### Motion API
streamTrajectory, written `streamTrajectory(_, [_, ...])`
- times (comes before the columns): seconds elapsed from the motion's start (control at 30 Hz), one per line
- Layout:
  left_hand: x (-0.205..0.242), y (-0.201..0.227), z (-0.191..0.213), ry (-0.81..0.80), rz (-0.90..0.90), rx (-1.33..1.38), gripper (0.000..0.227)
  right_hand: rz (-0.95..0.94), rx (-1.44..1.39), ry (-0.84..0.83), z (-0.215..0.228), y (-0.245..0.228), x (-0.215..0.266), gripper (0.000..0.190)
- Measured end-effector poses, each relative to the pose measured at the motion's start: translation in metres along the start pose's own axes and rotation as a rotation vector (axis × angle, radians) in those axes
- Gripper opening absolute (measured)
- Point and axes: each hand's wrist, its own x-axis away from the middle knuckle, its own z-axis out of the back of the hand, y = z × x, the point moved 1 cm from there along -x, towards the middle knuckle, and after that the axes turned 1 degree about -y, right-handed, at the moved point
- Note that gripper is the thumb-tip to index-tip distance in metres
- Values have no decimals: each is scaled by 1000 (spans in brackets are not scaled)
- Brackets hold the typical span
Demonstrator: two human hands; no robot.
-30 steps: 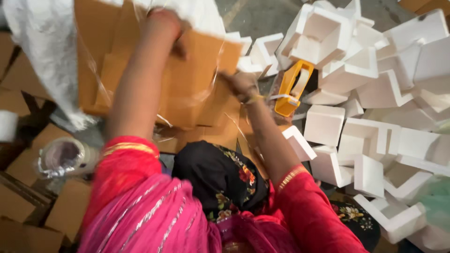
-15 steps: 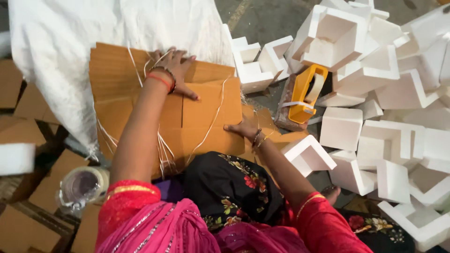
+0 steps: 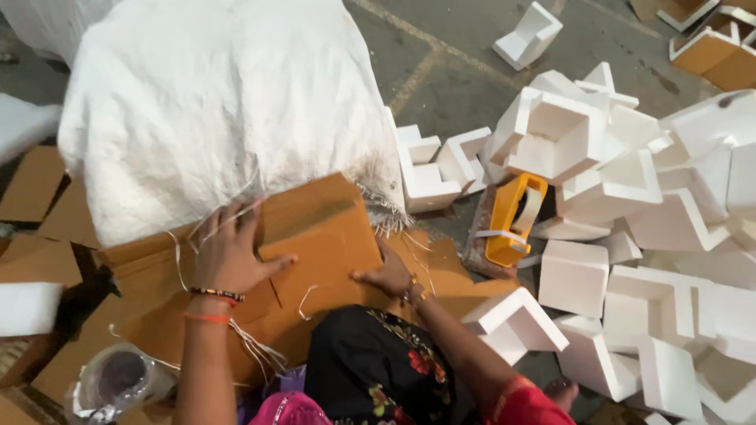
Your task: The person sits on the floor and assembles small white boxes by inserting white foam inserts into cardboard bases. They use a handheld tape dispenser to secure the foam pieces in place. The person also handles a large white sack and stacks the finished boxes.
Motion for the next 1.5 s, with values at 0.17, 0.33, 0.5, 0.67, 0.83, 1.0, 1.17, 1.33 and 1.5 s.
streamTrajectory(0.17, [-36, -31, -28, -23, -9, 91, 113, 109, 571, 27, 4, -18, -33, 93])
streamTrajectory(0.33, [-31, -11, -29, 189, -162, 89, 109, 118, 846, 170, 72, -44, 86, 70])
streamTrajectory(0.5, [-25, 104, -20, 363, -232, 654, 51, -4, 1157, 489, 150, -82, 224, 22])
streamTrajectory(0.67, [-35, 204, -29, 27, -375, 138, 63, -40, 1466, 589, 179, -131, 321, 25])
streamTrajectory(0.83, [-23, 192, -9, -377, -162, -19, 66, -81, 1484, 717, 206, -113, 401, 29])
streamTrajectory(1.0, [51, 256, 30, -398, -74, -156, 50, -97, 1002, 870, 234, -57, 427, 27])
streamTrajectory(1.17, [84, 330, -21, -384, -307, -4, 42, -127, 1056, 782, 260, -42, 439, 44])
streamTrajectory(1.33, [41, 384, -117, -474, -443, -97, 25, -72, 1246, 815, 244, -56, 448, 52])
streamTrajectory(1.5, [35, 408, -153, -50, -633, 442, 18, 6, 1116, 1107, 208, -78, 527, 35])
